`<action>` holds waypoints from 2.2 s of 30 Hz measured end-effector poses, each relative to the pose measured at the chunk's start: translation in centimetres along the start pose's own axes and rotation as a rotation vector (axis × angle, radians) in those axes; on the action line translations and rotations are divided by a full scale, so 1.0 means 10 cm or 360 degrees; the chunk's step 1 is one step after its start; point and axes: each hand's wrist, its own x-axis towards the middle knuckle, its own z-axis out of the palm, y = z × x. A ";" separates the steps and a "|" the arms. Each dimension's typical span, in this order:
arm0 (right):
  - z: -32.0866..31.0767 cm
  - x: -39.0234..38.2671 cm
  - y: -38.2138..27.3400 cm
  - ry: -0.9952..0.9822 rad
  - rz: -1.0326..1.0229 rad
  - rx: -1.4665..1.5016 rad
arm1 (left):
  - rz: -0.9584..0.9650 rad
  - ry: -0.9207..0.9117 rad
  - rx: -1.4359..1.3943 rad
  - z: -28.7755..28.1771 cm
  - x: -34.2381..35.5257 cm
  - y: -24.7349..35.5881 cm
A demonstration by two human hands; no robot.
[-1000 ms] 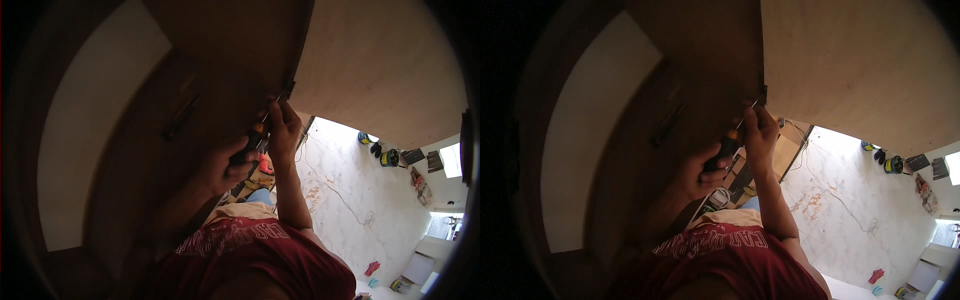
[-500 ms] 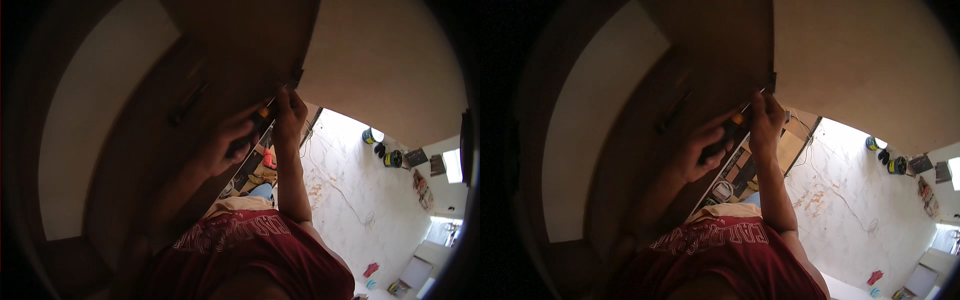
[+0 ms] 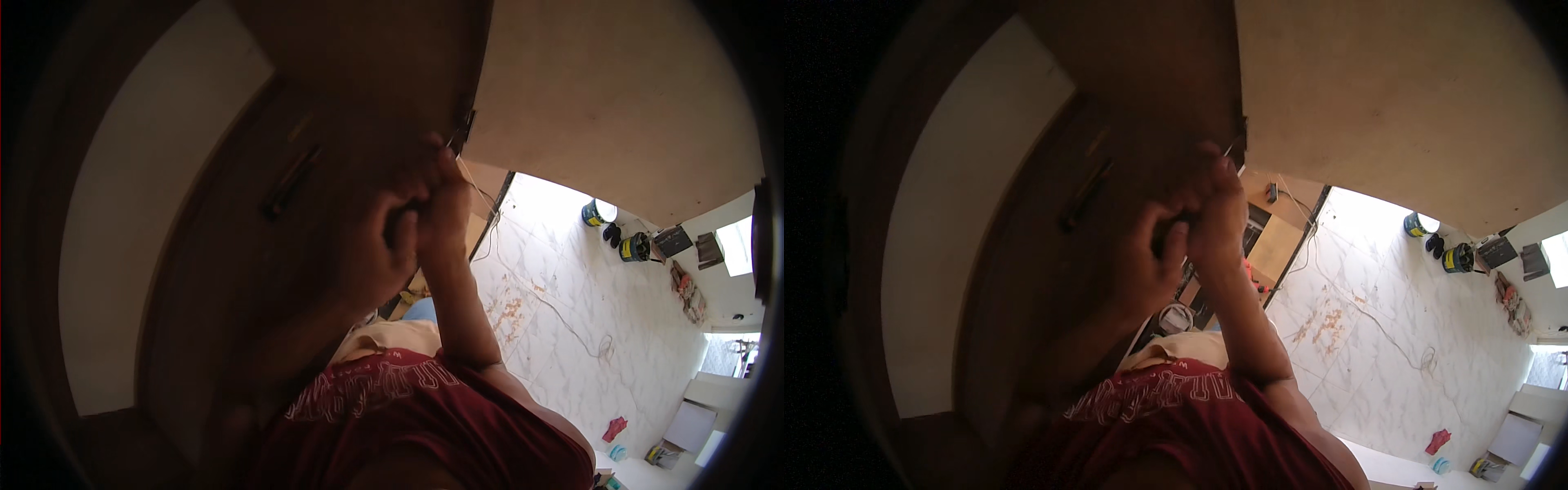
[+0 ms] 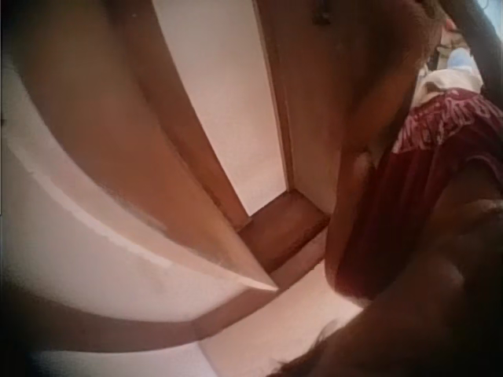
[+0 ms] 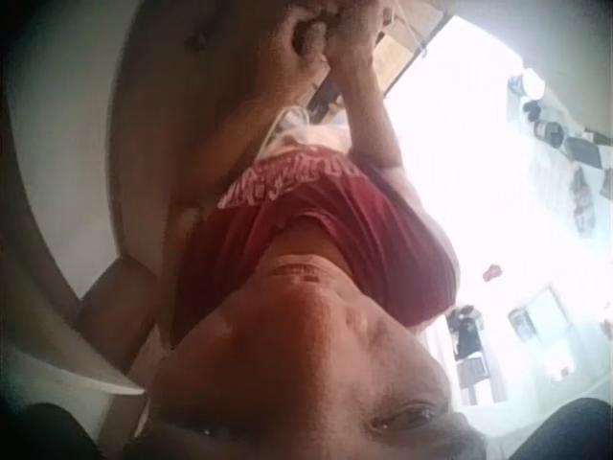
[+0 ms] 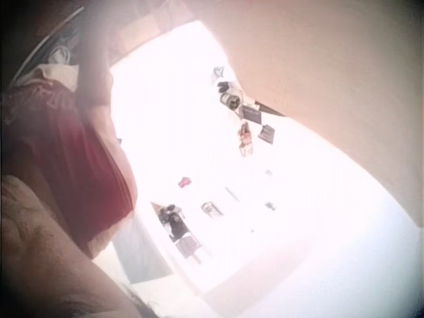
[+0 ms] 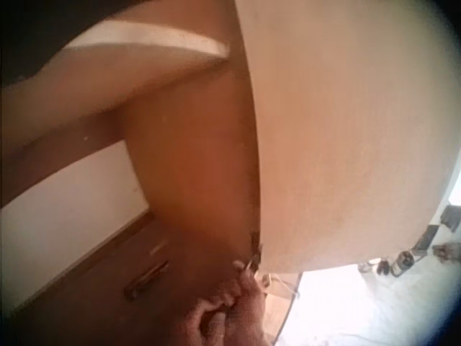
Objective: The person installs wooden cabinet doors by securing hinges using a screwdriver and a hammer, testing the doors and handles, and tightening the hinges on an adjacent cabinet door with a screwdriver.
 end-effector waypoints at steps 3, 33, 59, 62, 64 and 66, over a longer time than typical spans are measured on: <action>-0.21 0.06 -0.08 -0.0407 0.0178 0.0672 | -0.0309 -0.0134 -0.0267 0.03 0.00 0.22; 0.41 -0.43 0.09 0.0456 -0.0117 -0.0684 | -0.0752 0.0124 -0.1845 0.08 -0.05 -0.16; 0.20 -0.44 0.16 0.0462 -0.0129 -0.0699 | -0.0663 0.0048 -0.1940 0.03 -0.13 -0.07; 0.03 -0.41 0.19 0.0350 -0.0326 -0.1102 | -0.0450 -0.0049 -0.1194 -0.02 -0.15 -0.04; -0.08 -0.32 0.16 0.0323 -0.0271 -0.1126 | 0.0142 0.0105 -0.0587 -0.06 -0.11 0.02; -0.41 -0.23 0.11 -0.0289 0.0246 0.0372 | 0.0203 0.0094 -0.0403 0.05 -0.12 0.17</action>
